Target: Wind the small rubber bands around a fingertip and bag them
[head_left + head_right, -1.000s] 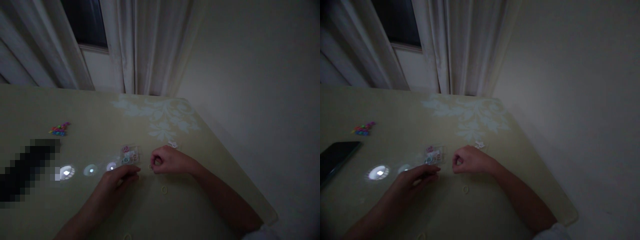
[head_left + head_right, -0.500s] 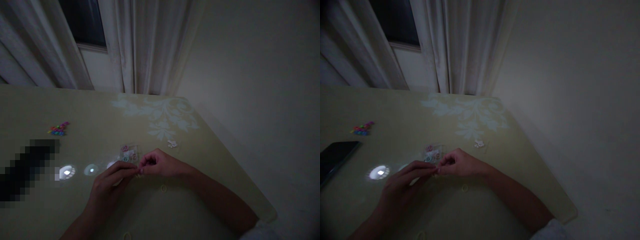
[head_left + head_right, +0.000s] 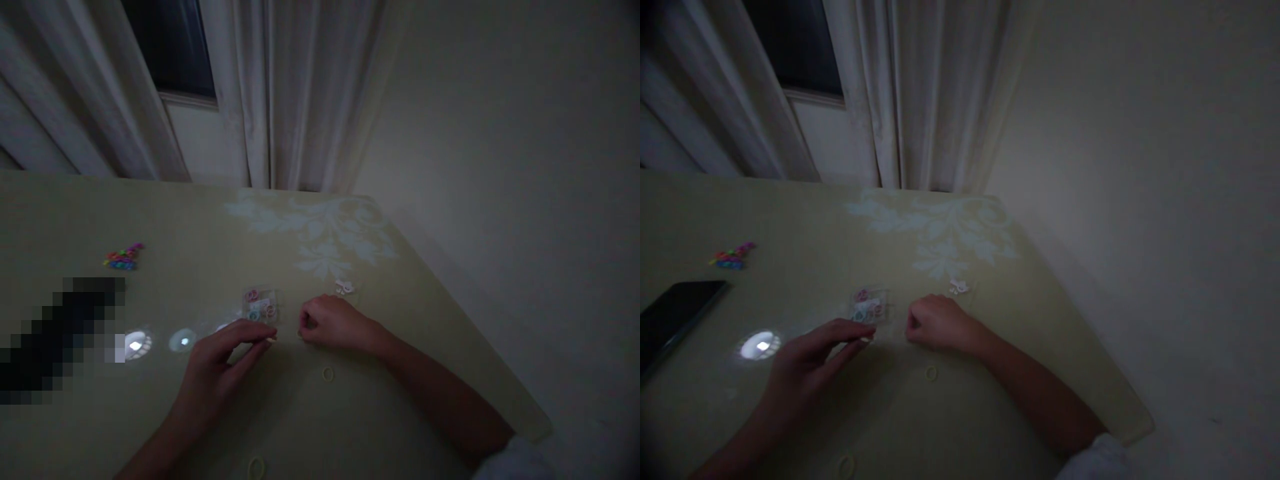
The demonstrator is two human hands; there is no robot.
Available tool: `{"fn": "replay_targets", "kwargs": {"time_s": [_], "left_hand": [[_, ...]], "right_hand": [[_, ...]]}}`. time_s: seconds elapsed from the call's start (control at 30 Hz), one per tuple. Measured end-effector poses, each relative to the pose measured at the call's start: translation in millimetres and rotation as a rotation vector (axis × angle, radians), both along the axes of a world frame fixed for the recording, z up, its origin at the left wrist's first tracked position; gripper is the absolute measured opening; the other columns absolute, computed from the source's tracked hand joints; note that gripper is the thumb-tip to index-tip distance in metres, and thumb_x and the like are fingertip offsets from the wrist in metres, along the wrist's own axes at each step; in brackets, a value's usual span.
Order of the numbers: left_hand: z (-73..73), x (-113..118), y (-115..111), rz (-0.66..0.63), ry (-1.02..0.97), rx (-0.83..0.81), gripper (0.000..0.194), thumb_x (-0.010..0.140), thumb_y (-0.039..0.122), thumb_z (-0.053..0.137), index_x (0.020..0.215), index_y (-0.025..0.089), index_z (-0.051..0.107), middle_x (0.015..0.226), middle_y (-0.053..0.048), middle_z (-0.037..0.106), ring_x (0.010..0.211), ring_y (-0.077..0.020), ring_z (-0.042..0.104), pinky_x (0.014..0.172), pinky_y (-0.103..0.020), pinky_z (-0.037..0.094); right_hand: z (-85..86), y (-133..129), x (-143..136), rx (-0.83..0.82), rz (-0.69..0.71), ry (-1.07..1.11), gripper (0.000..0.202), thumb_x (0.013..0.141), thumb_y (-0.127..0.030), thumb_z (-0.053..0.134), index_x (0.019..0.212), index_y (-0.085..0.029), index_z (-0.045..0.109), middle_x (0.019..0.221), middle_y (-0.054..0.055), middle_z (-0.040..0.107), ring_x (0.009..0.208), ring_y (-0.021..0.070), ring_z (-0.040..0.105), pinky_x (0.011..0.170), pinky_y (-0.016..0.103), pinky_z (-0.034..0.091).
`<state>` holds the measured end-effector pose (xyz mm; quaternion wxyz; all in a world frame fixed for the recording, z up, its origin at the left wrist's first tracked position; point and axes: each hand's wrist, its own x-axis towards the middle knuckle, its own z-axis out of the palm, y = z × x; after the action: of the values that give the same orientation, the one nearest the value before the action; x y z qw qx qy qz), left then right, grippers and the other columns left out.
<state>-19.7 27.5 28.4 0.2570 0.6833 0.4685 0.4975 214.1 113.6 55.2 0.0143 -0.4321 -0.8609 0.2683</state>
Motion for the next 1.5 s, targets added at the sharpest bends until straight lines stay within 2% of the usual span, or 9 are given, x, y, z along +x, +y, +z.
{"fn": "replay_targets", "kwargs": {"time_s": [0.23, 0.43, 0.6, 0.7, 0.77, 0.93, 1.2, 1.37, 1.5], "left_hand": [[-1.2, 2, 2, -0.055, -0.04, 0.064, 0.027, 0.092, 0.018, 0.071, 0.107, 0.034, 0.085, 0.092, -0.002, 0.081, 0.08, -0.0155, 0.078, 0.068, -0.021, 0.06], [-8.3, 0, 1, -0.082, -0.031, 0.069, 0.027, 0.093, 0.016, 0.072, 0.108, 0.035, 0.084, 0.097, -0.001, 0.081, 0.083, -0.0145, 0.077, 0.071, -0.02, 0.059], [0.7, 4, -3, -0.04, -0.093, -0.029, 0.013, 0.094, 0.021, 0.071, 0.099, 0.028, 0.081, 0.093, -0.001, 0.081, 0.084, -0.0156, 0.077, 0.076, -0.023, 0.06], [6.4, 8, -5, -0.004, -0.141, -0.116, 0.01, 0.094, 0.027, 0.071, 0.097, 0.025, 0.08, 0.091, -0.002, 0.082, 0.082, -0.0171, 0.078, 0.074, -0.025, 0.061], [6.8, 10, -5, -0.006, -0.167, -0.148, 0.009, 0.092, 0.029, 0.072, 0.094, 0.024, 0.08, 0.089, -0.003, 0.083, 0.08, -0.018, 0.078, 0.073, -0.026, 0.062], [-2.9, 11, 0, -0.056, -0.198, -0.188, 0.01, 0.088, 0.03, 0.077, 0.095, 0.024, 0.081, 0.089, -0.003, 0.084, 0.08, -0.0189, 0.08, 0.074, -0.028, 0.064], [-6.2, 13, 2, -0.103, -0.164, -0.143, 0.014, 0.088, 0.025, 0.076, 0.098, 0.027, 0.085, 0.091, -0.002, 0.086, 0.081, -0.0187, 0.081, 0.076, -0.027, 0.064], [-1.3, 15, 0, -0.14, -0.148, -0.1, 0.019, 0.09, 0.019, 0.072, 0.097, 0.03, 0.086, 0.09, -0.001, 0.086, 0.08, -0.0185, 0.082, 0.074, -0.026, 0.064], [-6.0, 14, 3, -0.166, -0.162, -0.006, 0.019, 0.09, 0.019, 0.073, 0.095, 0.031, 0.087, 0.097, -0.003, 0.086, 0.087, -0.0192, 0.081, 0.079, -0.028, 0.063]], "right_hand": [[9.8, -5, -6, -0.461, -0.032, 0.472, 0.019, 0.088, -0.035, 0.076, 0.091, -0.016, 0.073, 0.065, -0.008, 0.044, 0.059, 0.0088, 0.037, 0.054, 0.023, 0.027], [2.7, -14, -16, -0.67, -0.081, 0.616, 0.032, 0.084, -0.044, 0.081, 0.092, -0.015, 0.074, 0.069, -0.006, 0.053, 0.061, 0.0088, 0.041, 0.056, 0.023, 0.029], [19.2, -5, -6, -0.477, -0.076, 0.544, 0.026, 0.089, -0.04, 0.078, 0.096, -0.015, 0.078, 0.068, -0.005, 0.055, 0.061, 0.0096, 0.045, 0.058, 0.024, 0.032], [34.9, -1, 13, -0.152, -0.027, 0.253, 0.009, 0.089, -0.023, 0.077, 0.094, -0.016, 0.08, 0.063, -0.006, 0.051, 0.06, 0.0099, 0.045, 0.059, 0.025, 0.029], [39.0, -5, 27, -0.067, -0.008, 0.069, 0.005, 0.087, -0.017, 0.078, 0.09, -0.016, 0.081, 0.064, -0.005, 0.056, 0.061, 0.0106, 0.049, 0.061, 0.025, 0.03], [26.7, -32, 49, -0.132, -0.008, -0.084, 0.008, 0.082, -0.023, 0.083, 0.09, -0.02, 0.083, 0.073, 0.0, 0.069, 0.067, 0.0146, 0.057, 0.063, 0.026, 0.035], [7.7, -58, 40, -0.036, -0.054, -0.115, 0.009, 0.076, -0.018, 0.075, 0.083, -0.02, 0.08, 0.077, 0.003, 0.072, 0.072, 0.0182, 0.06, 0.067, 0.028, 0.036], [19.6, -49, 24, -0.172, -0.116, 0.24, 0.009, 0.081, -0.023, 0.076, 0.088, -0.017, 0.077, 0.063, -0.007, 0.047, 0.06, 0.0099, 0.042, 0.059, 0.024, 0.029], [15.3, -39, 2, -0.373, -0.187, 0.507, 0.02, 0.083, -0.033, 0.076, 0.089, -0.015, 0.073, 0.061, -0.01, 0.035, 0.056, 0.0084, 0.028, 0.053, 0.024, 0.021]]}}
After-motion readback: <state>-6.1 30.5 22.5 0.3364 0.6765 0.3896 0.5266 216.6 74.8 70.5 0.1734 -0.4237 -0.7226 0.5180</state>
